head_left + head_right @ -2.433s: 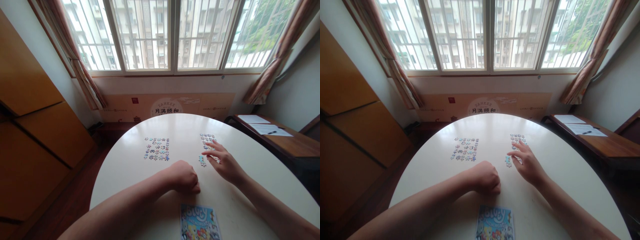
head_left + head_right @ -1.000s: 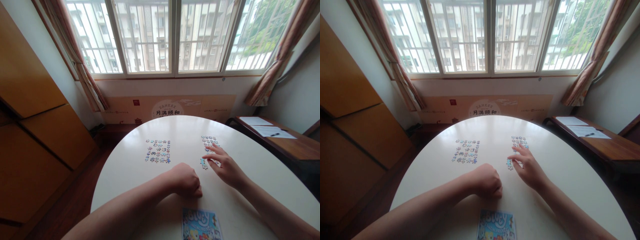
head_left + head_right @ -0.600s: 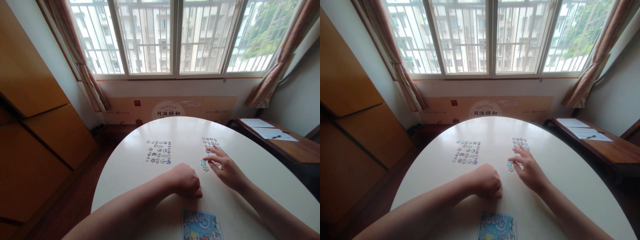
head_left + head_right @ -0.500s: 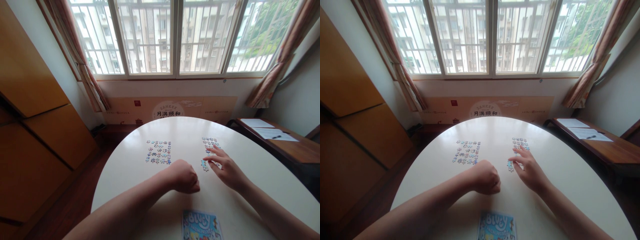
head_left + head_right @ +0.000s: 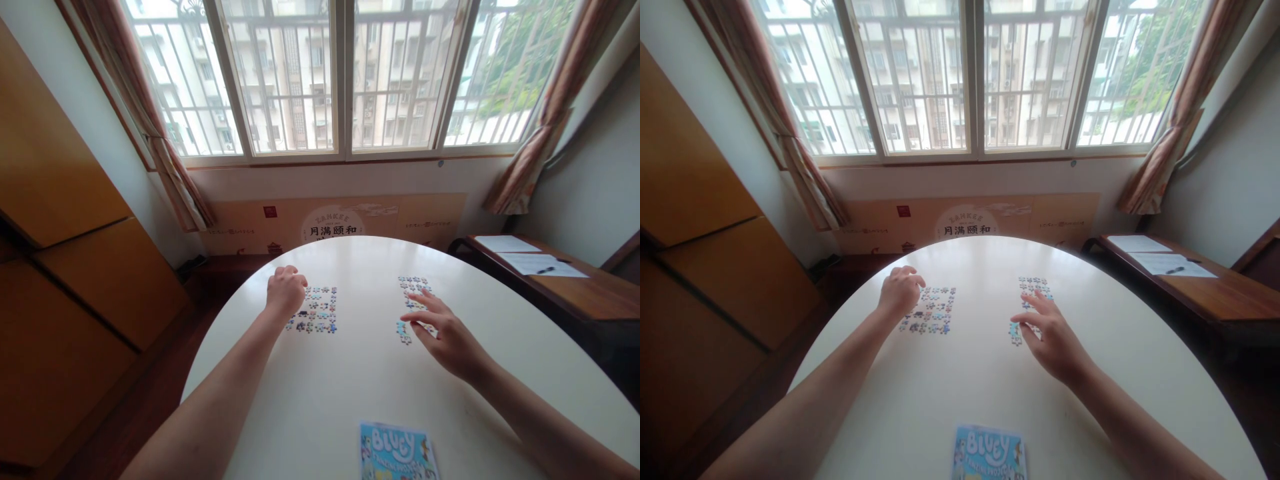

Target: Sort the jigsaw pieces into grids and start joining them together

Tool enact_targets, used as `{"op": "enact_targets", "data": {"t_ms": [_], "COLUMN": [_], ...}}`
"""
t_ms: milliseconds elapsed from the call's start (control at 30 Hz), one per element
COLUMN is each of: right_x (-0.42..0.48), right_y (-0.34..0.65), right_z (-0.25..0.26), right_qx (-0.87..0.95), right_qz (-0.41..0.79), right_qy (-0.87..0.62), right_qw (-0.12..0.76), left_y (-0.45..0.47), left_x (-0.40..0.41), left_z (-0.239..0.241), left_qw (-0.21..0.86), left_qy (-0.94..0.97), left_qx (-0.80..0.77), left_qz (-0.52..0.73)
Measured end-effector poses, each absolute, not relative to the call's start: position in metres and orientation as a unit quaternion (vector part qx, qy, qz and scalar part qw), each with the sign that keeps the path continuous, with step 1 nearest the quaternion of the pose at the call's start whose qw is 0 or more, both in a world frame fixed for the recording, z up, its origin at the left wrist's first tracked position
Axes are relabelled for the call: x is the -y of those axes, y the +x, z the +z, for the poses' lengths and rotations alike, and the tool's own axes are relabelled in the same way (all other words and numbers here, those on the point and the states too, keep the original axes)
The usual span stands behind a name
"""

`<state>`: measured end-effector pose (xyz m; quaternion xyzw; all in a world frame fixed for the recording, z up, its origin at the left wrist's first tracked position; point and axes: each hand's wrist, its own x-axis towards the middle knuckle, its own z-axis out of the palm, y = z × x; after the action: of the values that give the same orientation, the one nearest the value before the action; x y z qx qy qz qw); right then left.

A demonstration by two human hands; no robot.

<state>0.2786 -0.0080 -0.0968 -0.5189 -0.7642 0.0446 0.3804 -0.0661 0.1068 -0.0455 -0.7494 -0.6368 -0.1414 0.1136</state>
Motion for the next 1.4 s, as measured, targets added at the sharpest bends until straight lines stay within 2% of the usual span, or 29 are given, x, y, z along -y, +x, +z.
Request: {"op": "enact_targets", "data": {"t_ms": [333, 600, 1400], "right_x": [0.01, 0.01, 0.007], "right_y": [0.276, 0.274, 0.272], "right_z": [-0.092, -0.087, -0.088], "right_qx": [0.76, 0.761, 0.755], "right_qz": [0.044, 0.047, 0.037], "right_qy": [-0.524, -0.522, -0.525], "right_qw": [0.382, 0.383, 0.39], "left_y": [-0.06, -0.034, -0.008], "left_x": [-0.114, -0.121, -0.115], "left_z": [-0.061, -0.057, -0.063], "left_qw": [0.092, -0.014, -0.018], "left_qy": [-0.752, -0.723, -0.775], "left_qx": [0.647, 0.689, 0.63], "left_qz": [-0.087, -0.048, -0.044]}}
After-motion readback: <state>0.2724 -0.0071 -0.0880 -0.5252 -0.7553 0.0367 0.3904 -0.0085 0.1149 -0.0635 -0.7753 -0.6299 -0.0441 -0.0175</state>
